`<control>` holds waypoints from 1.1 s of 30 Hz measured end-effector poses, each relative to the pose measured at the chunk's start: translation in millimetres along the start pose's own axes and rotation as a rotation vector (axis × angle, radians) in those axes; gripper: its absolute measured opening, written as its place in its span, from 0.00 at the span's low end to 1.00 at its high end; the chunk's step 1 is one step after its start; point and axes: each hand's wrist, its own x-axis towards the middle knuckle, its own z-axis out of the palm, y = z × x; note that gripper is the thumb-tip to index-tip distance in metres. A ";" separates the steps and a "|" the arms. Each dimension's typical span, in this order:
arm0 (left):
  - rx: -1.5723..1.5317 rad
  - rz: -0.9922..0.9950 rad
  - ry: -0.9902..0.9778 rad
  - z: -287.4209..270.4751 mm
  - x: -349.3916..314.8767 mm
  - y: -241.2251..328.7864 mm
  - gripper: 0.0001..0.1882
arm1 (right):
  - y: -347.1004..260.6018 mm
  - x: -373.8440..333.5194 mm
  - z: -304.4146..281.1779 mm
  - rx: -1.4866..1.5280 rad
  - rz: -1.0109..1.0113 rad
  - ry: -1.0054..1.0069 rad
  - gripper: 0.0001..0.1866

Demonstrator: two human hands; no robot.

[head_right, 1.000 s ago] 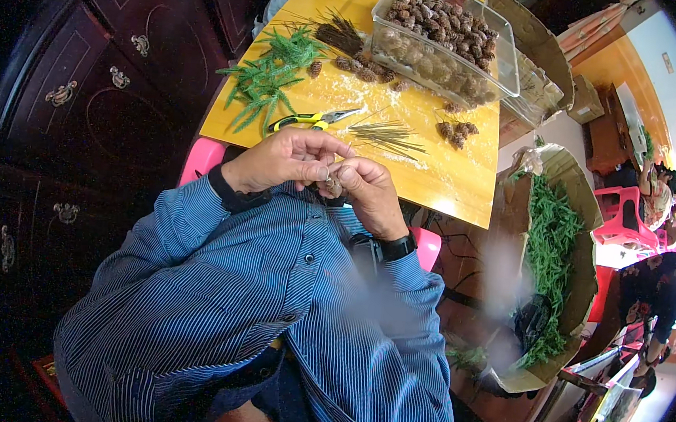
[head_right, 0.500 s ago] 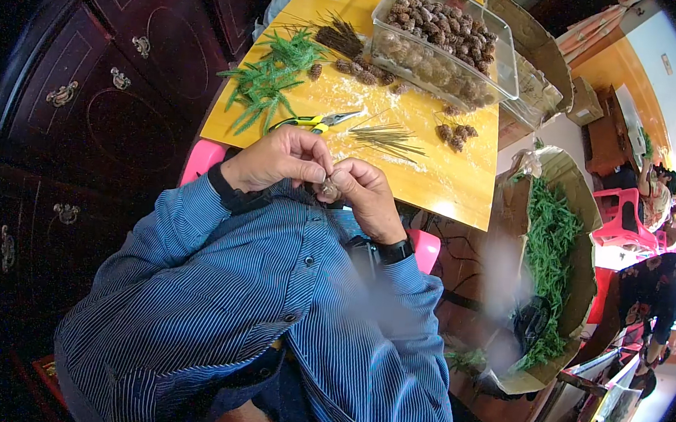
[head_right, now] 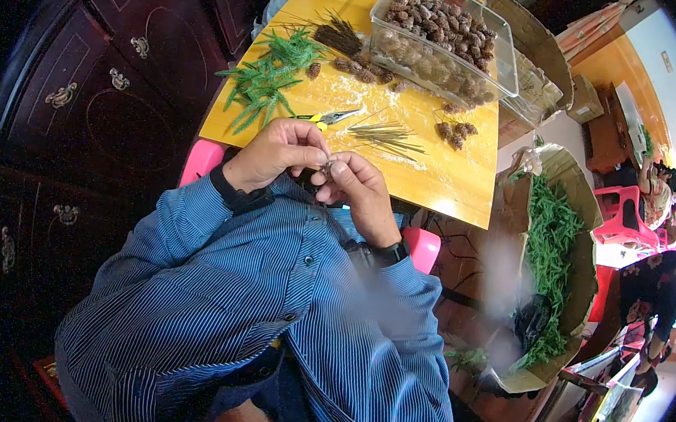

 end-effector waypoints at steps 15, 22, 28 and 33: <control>0.021 0.051 0.020 -3.7 -0.5 3.1 0.02 | 0.7 6.2 4.9 0.308 0.171 -0.164 0.19; 0.086 0.052 -0.037 -1.2 -3.5 9.3 0.02 | 6.6 9.7 -0.3 0.365 0.189 -0.199 0.16; 0.065 0.055 -0.030 -0.4 -1.7 1.7 0.03 | 9.0 8.2 -6.9 0.558 0.285 -0.210 0.16; 0.058 0.061 -0.033 -3.7 0.6 -3.7 0.03 | 12.6 6.5 -6.4 0.684 0.313 -0.217 0.16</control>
